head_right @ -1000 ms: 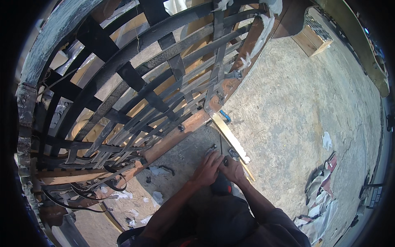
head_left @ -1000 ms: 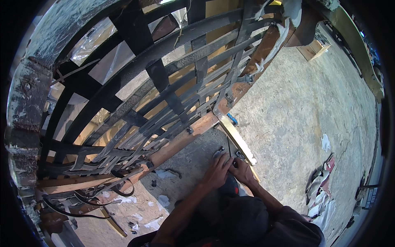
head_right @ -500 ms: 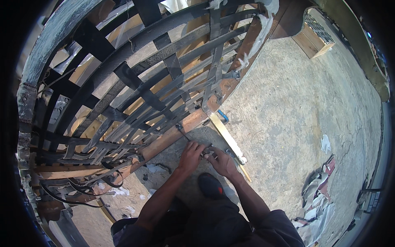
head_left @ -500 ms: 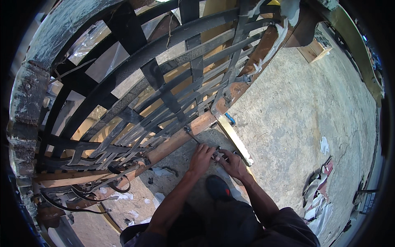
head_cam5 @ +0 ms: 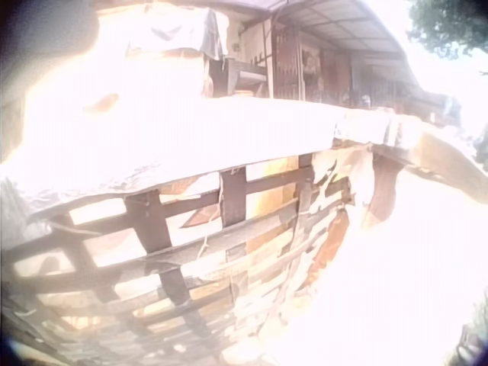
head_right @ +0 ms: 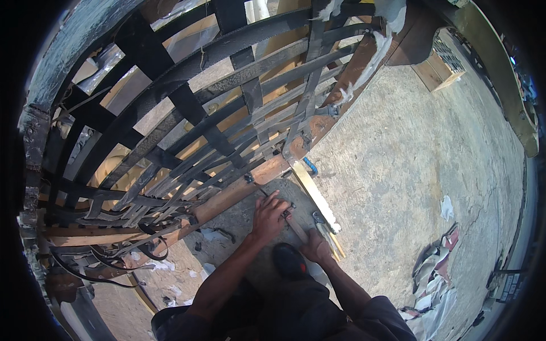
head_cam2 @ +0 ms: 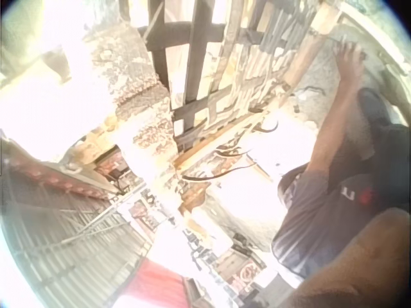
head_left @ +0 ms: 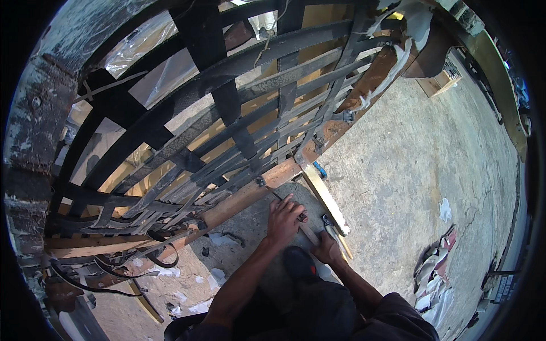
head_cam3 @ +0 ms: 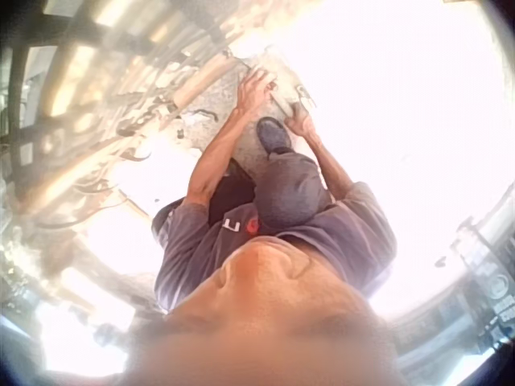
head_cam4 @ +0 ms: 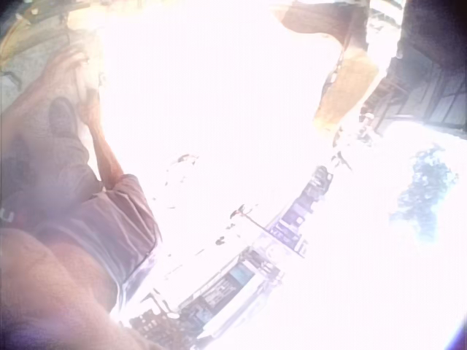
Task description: The person uses a hammer to repeatedly tap and adjust a woven metal mesh attached to a curved wooden frame. The person holds the mesh with one hand while striking it with the hammer in the other, working along the frame's edge.
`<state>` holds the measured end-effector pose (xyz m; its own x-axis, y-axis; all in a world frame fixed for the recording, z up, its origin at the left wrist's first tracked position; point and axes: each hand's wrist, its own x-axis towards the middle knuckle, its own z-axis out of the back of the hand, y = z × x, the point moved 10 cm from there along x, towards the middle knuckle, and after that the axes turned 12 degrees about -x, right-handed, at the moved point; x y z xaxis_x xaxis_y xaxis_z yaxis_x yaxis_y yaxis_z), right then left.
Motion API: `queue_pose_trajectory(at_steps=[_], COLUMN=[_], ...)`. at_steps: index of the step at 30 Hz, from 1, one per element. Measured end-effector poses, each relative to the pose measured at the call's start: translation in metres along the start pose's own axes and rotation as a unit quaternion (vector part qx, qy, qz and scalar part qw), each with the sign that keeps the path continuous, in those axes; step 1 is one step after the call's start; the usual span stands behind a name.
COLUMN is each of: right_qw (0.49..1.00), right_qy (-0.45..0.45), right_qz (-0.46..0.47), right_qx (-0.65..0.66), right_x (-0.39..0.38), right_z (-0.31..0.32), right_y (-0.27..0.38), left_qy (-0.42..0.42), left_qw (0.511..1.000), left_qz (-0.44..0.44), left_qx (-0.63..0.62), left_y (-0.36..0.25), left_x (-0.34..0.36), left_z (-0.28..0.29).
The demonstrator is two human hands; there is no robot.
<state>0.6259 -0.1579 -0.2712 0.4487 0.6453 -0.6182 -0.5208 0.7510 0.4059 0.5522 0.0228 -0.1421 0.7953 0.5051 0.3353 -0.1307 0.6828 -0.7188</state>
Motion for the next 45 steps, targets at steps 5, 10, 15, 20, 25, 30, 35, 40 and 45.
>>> queue_pose_trajectory(at_steps=[5, 10, 15, 20, 25, 30, 35, 40, 45], right_qw=[0.997, 0.984, 0.956, 0.908, 0.876, 0.861, 0.879, 0.779, 0.854], right_qy=[-0.008, -0.065, -0.083, -0.095, -0.109, -0.119, -0.121, -0.204, -0.075], right_qz=[-0.027, -0.023, -0.049, -0.027, -0.009, 0.034, 0.073, 0.094, 0.028], right_qx=[0.073, 0.167, 0.278, 0.406, 0.47, 0.494, 0.454, 0.585, 0.515], right_x=[-0.039, -0.07, -0.081, -0.063, -0.049, -0.037, -0.018, -0.013, 0.002], right_z=[0.018, 0.027, 0.058, 0.065, 0.085, 0.106, 0.117, 0.135, 0.115], right_y=[-0.007, -0.042, -0.046, -0.046, -0.022, -0.001, 0.003, 0.03, 0.051], left_qy=[0.009, 0.018, 0.027, 0.024, -0.006, -0.033, -0.063, -0.039, -0.121], left_qw=[0.999, 0.996, 0.997, 0.991, 0.985, 0.981, 0.989, 0.986, 0.987], left_qz=[-0.021, -0.036, -0.013, 0.036, 0.104, 0.16, 0.129, 0.165, 0.096], left_qx=[-0.042, -0.076, -0.078, -0.125, -0.14, -0.104, -0.042, -0.002, 0.033], left_y=[0.004, 0.014, 0.01, 0.028, 0.041, 0.055, 0.056, 0.071, 0.084], left_x=[0.021, 0.029, 0.048, 0.065, 0.081, 0.098, 0.098, 0.102, 0.093], left_z=[-0.003, -0.013, -0.013, -0.02, -0.03, -0.039, -0.042, -0.059, -0.056])
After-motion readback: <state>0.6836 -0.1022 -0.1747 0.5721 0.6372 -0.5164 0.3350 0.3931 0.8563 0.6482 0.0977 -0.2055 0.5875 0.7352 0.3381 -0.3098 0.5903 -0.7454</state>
